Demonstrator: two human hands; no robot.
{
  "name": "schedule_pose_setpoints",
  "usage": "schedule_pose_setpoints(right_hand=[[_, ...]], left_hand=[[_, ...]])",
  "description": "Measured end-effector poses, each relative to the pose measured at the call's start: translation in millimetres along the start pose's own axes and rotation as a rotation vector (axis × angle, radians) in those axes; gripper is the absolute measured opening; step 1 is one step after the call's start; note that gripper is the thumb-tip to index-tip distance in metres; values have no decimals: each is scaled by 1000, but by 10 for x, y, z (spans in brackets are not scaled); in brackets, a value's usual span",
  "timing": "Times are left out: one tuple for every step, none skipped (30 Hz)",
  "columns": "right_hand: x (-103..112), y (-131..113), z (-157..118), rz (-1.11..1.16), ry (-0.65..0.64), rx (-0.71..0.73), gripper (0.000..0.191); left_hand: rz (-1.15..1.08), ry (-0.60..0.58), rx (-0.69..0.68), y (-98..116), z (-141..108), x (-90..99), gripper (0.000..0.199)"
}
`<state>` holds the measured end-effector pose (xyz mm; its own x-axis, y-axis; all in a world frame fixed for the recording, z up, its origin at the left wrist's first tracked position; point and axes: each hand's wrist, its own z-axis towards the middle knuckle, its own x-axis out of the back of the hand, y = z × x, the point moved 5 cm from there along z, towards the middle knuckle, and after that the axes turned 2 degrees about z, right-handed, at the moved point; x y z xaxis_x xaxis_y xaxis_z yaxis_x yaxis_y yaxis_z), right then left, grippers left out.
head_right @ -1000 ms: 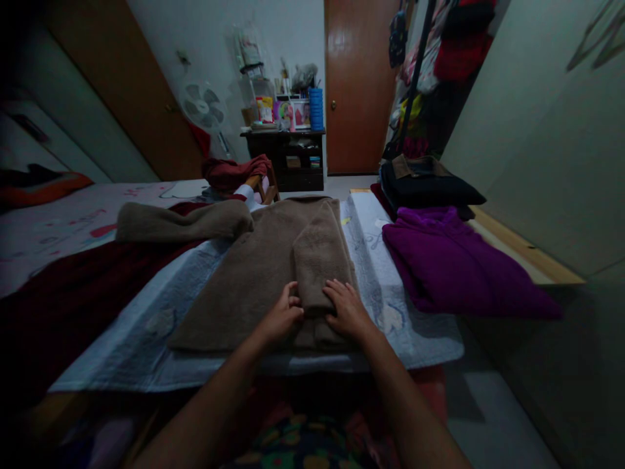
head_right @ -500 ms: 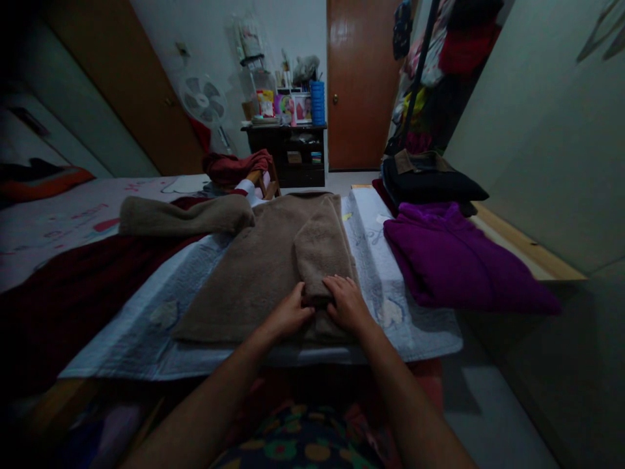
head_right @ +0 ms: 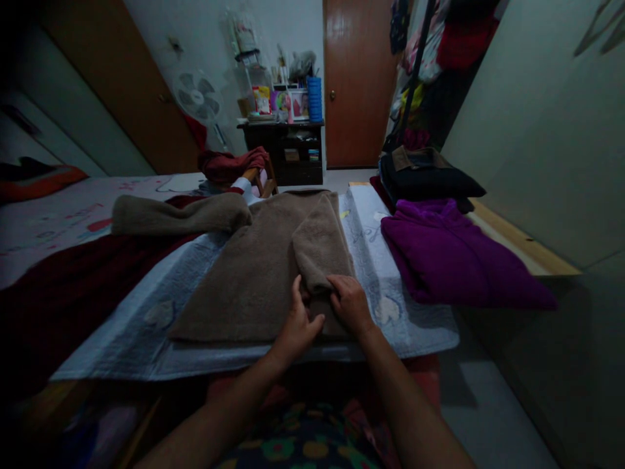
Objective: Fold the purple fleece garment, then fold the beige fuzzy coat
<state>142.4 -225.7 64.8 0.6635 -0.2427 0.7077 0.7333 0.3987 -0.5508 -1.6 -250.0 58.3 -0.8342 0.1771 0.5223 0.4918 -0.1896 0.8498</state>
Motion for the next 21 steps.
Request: schedule_pose_setpoints(right_hand=[[0,-2,-1,-7,-3,-1,45],[-2,-5,-1,-14,-11,-1,44],[-11,-10,-1,-24,-25,0,44],[-26,-17,-2,-34,-50,0,44],[-45,-25,-4,-47,-82,0,44],[-67,-35,-8,-62,-117,1,44],[-88,-47,-15,-76,-152,3,44],[-106,-62,-25,-88,-183,8,44],[-119,-79,-36,-94,-207,16,45],[-124,-96,-46,-94,-225,24,45],[-122,-110,-55,-84,-237,29,46],[-116,-120,-60,-63,-251,31,47],[-106,-123,-59,-30,-268,25,48],[-93,-118,-53,15,-288,11,49],[-77,-104,-38,62,-297,-11,48],[-52,-78,-17,96,-283,-40,48],[-23,-43,10,105,-246,-72,47],[6,0,36,87,-190,-104,46],[28,44,57,49,-129,-131,45],[33,84,70,4,-80,-151,44],[18,118,74,-36,-54,-162,43]], left_hand=[[28,33,-9,0,-18,22,97],[64,52,-22,3,-35,37,94],[107,54,-32,6,-50,41,91],[153,38,-37,7,-62,34,88],[200,11,-33,3,-71,21,85],[247,-15,-21,-5,-77,7,82],[297,-32,-7,-13,-78,2,79],[351,-37,-2,-15,-76,5,75],[409,-34,-7,-9,-68,18,70],[468,-27,-22,6,-57,40,64],[521,-20,-47,27,-41,68,59],[565,-17,-81,53,-22,97,55],[595,-24,-119,78,-1,126,52],[611,-39,-154,97,21,152,50],[615,-57,-184,108,44,176,48],[610,-76,-208,109,67,196,45],[601,-93,-220,99,92,214,43],[593,-106,-220,76,116,228,42],[584,-115,-214,45,141,239,42],[572,-119,-210,12,164,248,44],[552,-119,-216,-20,186,254,45]])
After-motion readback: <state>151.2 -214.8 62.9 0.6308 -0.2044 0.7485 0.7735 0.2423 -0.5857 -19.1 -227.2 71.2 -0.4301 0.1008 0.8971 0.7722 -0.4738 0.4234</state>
